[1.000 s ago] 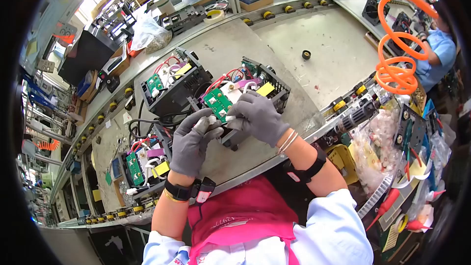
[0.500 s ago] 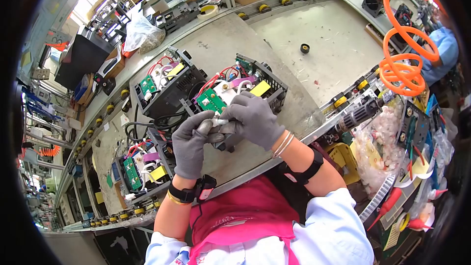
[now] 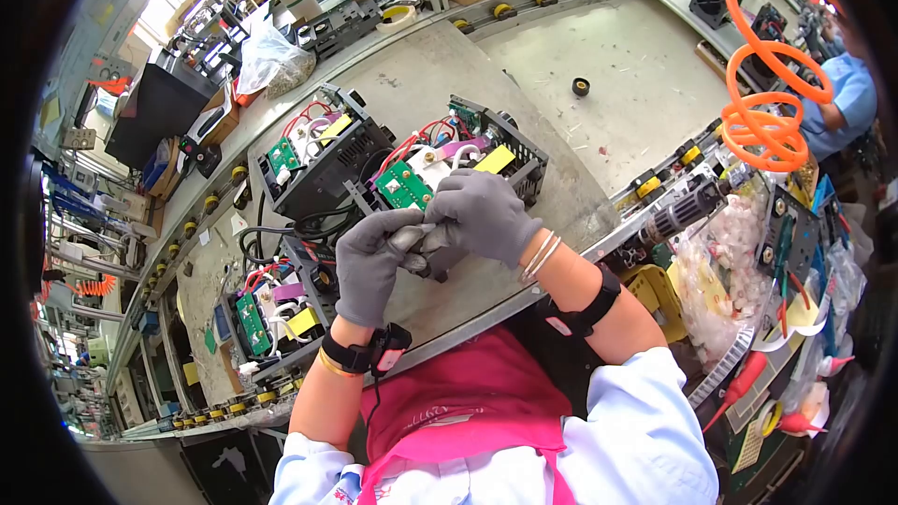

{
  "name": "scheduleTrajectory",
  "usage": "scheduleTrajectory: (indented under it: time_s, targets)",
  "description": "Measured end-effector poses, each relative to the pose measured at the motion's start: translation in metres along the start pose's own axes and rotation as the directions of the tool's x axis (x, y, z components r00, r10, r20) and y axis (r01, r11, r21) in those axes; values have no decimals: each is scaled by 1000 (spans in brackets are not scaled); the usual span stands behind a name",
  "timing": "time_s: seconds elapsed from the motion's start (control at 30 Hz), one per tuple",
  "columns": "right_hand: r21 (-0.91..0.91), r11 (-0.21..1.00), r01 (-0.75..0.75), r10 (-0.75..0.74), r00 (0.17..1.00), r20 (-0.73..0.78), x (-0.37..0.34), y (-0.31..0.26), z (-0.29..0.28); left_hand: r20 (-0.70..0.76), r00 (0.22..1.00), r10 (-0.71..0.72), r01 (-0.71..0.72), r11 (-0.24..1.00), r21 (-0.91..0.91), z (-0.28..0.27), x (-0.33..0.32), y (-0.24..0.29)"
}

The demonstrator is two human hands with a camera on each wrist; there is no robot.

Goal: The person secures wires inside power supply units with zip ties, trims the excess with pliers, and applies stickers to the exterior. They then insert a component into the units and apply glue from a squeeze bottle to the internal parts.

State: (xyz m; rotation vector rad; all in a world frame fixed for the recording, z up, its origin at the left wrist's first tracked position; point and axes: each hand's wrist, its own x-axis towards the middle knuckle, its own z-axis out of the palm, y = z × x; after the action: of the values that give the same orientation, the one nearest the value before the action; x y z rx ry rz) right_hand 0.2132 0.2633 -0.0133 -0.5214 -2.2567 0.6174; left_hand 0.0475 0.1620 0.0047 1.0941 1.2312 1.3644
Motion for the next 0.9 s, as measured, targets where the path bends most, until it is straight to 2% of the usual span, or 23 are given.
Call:
scheduleTrajectory:
  time_s: [0.1,0.13,0.2,0.23,0.3,0.33,0.37,0.4,0.47,0.5,0.57,0.63,0.7,0.77,0.8,0.83,0.87,0.9]
  targets:
    - [-9,1000,-22,23,999,28,1,6,-1,38,999,-22,24,998,-51,-1,1,-4]
    - [-10,996,-90,91,987,133,4,-1,-10,40,999,-29,32,997,-69,0,0,-2]
    - [-29,995,-98,102,931,351,13,-11,-28,-18,999,-34,33,997,-66,4,-12,14]
    - [-46,995,-87,99,886,454,23,-14,-41,-29,999,-21,23,997,76,-1,-24,33]
    - [-157,988,-4,98,795,599,45,-45,-85,52,997,52,-65,949,309,-31,-48,53]
    - [-160,987,-29,117,812,572,53,-55,-99,6,982,-189,182,954,238,-48,-62,84]
    - [-164,985,-58,139,828,543,64,-65,-110,-16,907,-421,418,895,153,-64,-77,122]
    - [-219,975,-24,146,814,563,79,-77,-120,-83,910,-407,411,853,322,-81,-89,148]
    - [-292,954,61,140,773,618,110,-88,-127,-205,861,-465,507,814,284,-112,-105,194]
    - [-299,948,113,117,746,656,125,-82,-122,-243,800,-549,579,812,70,-126,-109,211]
    - [-348,926,147,148,706,692,159,-77,-94,-211,872,-442,482,851,208,-150,-113,227]
    - [-314,933,175,91,730,678,191,-61,-46,-120,892,-436,453,851,267,-161,-93,234]
    - [-151,956,253,-113,788,605,216,-31,14,-90,946,-311,323,895,306,-168,-61,220]
    - [-84,910,406,-289,768,572,231,-6,71,-116,934,-337,356,890,285,-176,-24,207]
    - [-98,918,384,-233,723,650,235,-12,81,-118,949,-291,314,893,323,-186,-6,188]
    - [-114,926,359,-169,666,726,236,-15,90,-139,965,-222,254,925,284,-192,10,168]
    - [-73,910,408,-219,622,751,237,-11,98,-145,959,-246,274,934,229,-198,27,148]
    - [-74,921,383,-198,623,757,237,-9,102,-152,950,-273,297,940,167,-202,40,135]
